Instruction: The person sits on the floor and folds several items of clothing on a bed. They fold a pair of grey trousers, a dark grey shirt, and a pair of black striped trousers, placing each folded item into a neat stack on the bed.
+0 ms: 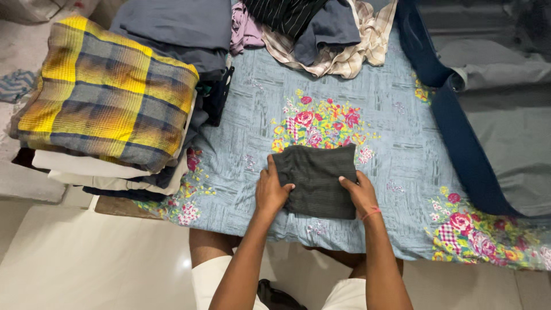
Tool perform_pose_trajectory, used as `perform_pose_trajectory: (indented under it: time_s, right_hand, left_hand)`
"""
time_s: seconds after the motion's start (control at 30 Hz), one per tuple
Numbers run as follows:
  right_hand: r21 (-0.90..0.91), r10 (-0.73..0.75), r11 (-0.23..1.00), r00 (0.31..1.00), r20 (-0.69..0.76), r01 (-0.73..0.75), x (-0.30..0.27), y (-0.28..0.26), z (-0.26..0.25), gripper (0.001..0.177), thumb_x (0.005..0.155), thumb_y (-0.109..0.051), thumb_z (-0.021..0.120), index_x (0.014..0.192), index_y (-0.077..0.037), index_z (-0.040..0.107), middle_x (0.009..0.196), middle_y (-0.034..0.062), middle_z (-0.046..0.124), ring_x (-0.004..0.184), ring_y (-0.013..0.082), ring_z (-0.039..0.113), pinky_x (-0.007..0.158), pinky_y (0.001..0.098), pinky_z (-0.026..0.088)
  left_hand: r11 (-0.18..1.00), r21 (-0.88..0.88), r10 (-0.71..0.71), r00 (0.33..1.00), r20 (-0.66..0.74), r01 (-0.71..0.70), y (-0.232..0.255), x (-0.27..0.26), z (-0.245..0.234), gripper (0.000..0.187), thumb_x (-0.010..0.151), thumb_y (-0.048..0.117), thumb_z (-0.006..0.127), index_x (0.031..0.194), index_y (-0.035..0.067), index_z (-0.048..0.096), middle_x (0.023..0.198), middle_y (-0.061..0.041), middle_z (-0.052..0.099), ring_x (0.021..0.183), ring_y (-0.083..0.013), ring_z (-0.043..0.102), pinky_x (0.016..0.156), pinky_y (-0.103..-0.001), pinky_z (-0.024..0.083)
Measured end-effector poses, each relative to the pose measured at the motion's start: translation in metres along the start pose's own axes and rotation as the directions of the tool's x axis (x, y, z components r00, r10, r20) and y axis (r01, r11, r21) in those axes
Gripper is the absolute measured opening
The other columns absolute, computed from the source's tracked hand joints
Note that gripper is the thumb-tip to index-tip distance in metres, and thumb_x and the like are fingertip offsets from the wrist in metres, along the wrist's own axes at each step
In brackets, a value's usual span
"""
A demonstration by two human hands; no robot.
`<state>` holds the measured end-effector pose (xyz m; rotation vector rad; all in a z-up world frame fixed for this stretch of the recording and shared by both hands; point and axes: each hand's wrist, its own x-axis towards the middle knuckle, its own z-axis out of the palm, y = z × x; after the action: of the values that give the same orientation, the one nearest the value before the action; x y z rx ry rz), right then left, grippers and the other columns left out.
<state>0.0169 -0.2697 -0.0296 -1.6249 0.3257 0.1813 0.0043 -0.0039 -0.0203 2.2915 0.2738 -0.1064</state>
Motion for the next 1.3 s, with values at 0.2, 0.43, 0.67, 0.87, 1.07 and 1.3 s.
perform_pose_trajectory:
  time_s: [0.2, 0.43, 0.67, 0.87, 1.07, 1.3]
  right_hand:
    - [0.197, -0.006, 0.98, 0.994, 0.106, -0.015, -0.033, -0.058, 0.011, 0.039, 0.091, -0.008, 0.064, 0.129, -0.001, 0.061, 0.118, 0.008, 0.071, 0.106, 0.0168, 0.068, 0.096, 0.0327, 0.052]
    - [0.297, -0.204, 0.943, 0.964, 0.168, 0.147, -0.039, -0.139, 0.024, 0.04, 0.091, -0.01, 0.064, 0.13, 0.0, 0.061, 0.119, 0.0104, 0.071, 0.106, 0.0205, 0.068, 0.096, 0.0361, 0.053]
    - [0.548, -0.574, 0.767, 0.738, 0.355, 0.333, 0.005, -0.299, 0.094, 0.046, 0.093, -0.014, 0.064, 0.137, -0.003, 0.057, 0.131, 0.0093, 0.068, 0.122, 0.0227, 0.066, 0.111, 0.0373, 0.052]
    - [0.643, -0.5, 0.72, 0.838, 0.219, 0.261, 0.124, -0.352, 0.221, 0.043, 0.092, -0.021, 0.076, 0.119, 0.004, 0.055, 0.11, 0.015, 0.068, 0.103, 0.0285, 0.067, 0.095, 0.0462, 0.06]
    - [0.162, -0.211, 0.975, 0.878, 0.43, 0.154, 0.192, -0.274, 0.312, 0.058, 0.088, -0.013, 0.076, 0.138, 0.0, 0.048, 0.111, 0.021, 0.062, 0.081, 0.0285, 0.059, 0.066, 0.043, 0.053]
    - [0.155, -0.186, 0.975, 0.968, 0.171, 0.16, 0.206, -0.199, 0.216, 0.056, 0.088, -0.006, 0.062, 0.141, -0.01, 0.044, 0.106, 0.013, 0.069, 0.086, 0.0231, 0.074, 0.07, 0.0336, 0.061]
  left_hand:
    - [0.854, -0.517, -0.004, 0.993, 0.118, 0.064, -0.006, 0.01, -0.007, 0.124, 0.069, 0.014, 0.094, 0.158, 0.003, 0.008, 0.139, -0.03, 0.053, 0.128, -0.039, 0.056, 0.106, -0.042, 0.047]
    - [0.262, -0.896, 0.02, 0.926, 0.376, 0.359, 0.022, 0.015, -0.065, 0.101, 0.07, 0.008, 0.083, 0.158, 0.006, 0.032, 0.126, -0.02, 0.067, 0.113, -0.0282, 0.067, 0.094, -0.041, 0.056]
    - [0.437, -0.842, 0.31, 0.932, -0.188, -0.315, 0.115, 0.13, -0.241, 0.103, 0.064, 0.016, 0.093, 0.15, 0.001, 0.039, 0.125, -0.017, 0.069, 0.108, -0.0257, 0.07, 0.094, -0.04, 0.06]
    - [0.892, -0.409, 0.104, 0.967, -0.235, -0.195, 0.112, 0.222, -0.408, 0.06, 0.083, 0.038, 0.088, 0.126, 0.001, 0.069, 0.121, -0.02, 0.072, 0.105, -0.0345, 0.067, 0.089, -0.057, 0.052]
    - [0.872, 0.477, 0.422, 0.667, -0.615, -0.112, 0.07, 0.214, -0.408, 0.055, 0.073, 0.032, 0.088, 0.117, 0.005, 0.068, 0.118, -0.022, 0.065, 0.114, -0.0425, 0.058, 0.093, -0.061, 0.04]
    - [0.483, 0.823, 0.743, 0.637, -0.205, -0.299, 0.115, 0.115, -0.303, 0.046, 0.089, 0.04, 0.076, 0.121, 0.008, 0.068, 0.109, -0.015, 0.069, 0.106, -0.0346, 0.064, 0.104, -0.057, 0.037]
